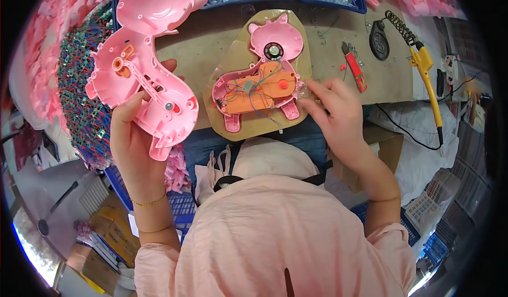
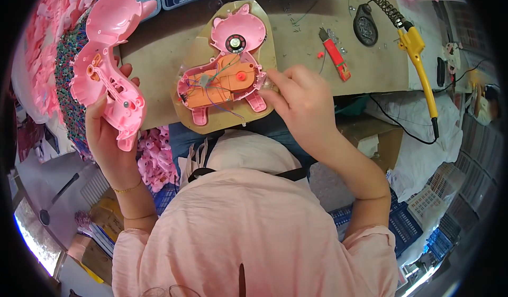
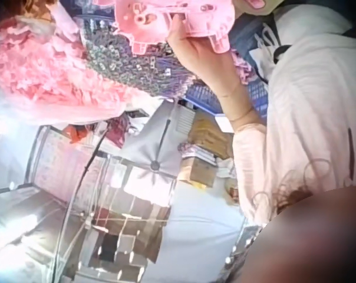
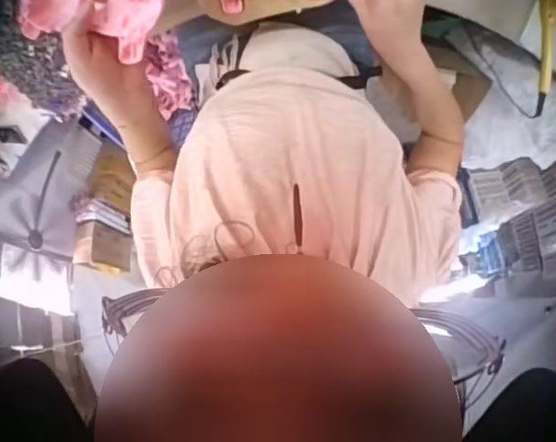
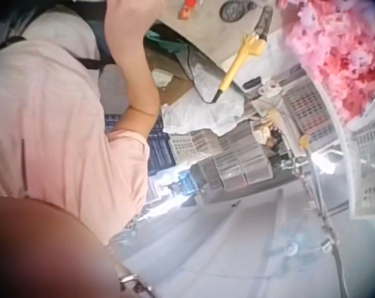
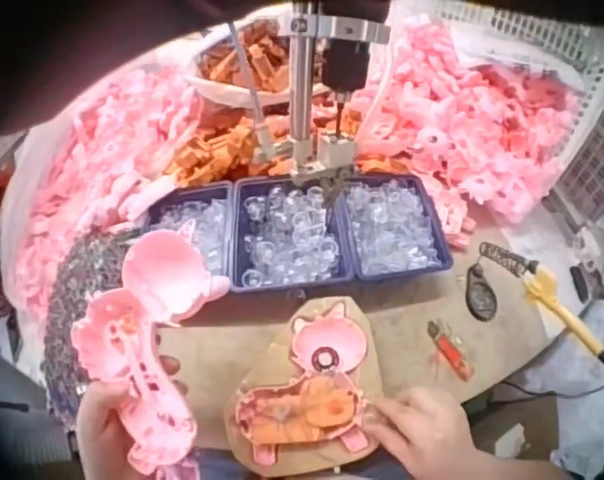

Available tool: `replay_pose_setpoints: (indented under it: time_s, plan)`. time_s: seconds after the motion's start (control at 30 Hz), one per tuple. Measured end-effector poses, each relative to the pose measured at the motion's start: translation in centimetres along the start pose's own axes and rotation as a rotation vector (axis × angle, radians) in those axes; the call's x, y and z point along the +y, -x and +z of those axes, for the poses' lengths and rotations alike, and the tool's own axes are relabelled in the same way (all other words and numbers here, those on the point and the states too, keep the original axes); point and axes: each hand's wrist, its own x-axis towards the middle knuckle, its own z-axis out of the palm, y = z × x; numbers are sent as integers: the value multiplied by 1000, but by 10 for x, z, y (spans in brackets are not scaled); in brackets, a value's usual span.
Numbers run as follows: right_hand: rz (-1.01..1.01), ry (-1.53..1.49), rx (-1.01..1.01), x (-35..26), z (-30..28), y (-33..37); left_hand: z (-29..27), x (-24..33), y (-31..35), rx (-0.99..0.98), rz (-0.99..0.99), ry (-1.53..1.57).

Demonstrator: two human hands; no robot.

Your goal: Assemble a plastic toy pony by installing internal electronic components, soldering connections, and fastening the outer shell pieces together.

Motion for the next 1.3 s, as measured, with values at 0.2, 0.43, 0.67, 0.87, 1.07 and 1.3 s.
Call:
replay_pose_setpoints:
  time_s: [0.2, 0.43, 0.67, 0.87, 1.07, 1.3]
  plan:
    - [-53, 239, -58, -13, -6, -5, -12, -7, 7, -49, 113, -165]
    - [-335, 291, -76, 2, -16, -12, -12, -12, 6, 48, -14, -154]
    - [-740, 208, -62, -1, -10, 7, -13, -6, 10, -11, -25, -243]
    - [-976, 106, 20, -10, 20, -15, -39, -11, 13, -63, -2, -397]
    - [-959, 63, -83, -8, 14, -18, -34, -19, -7, -138, -121, -248]
    - [-574, -150, -6, -13, 50, -20, -46, -48, -35, -349, 282, -627]
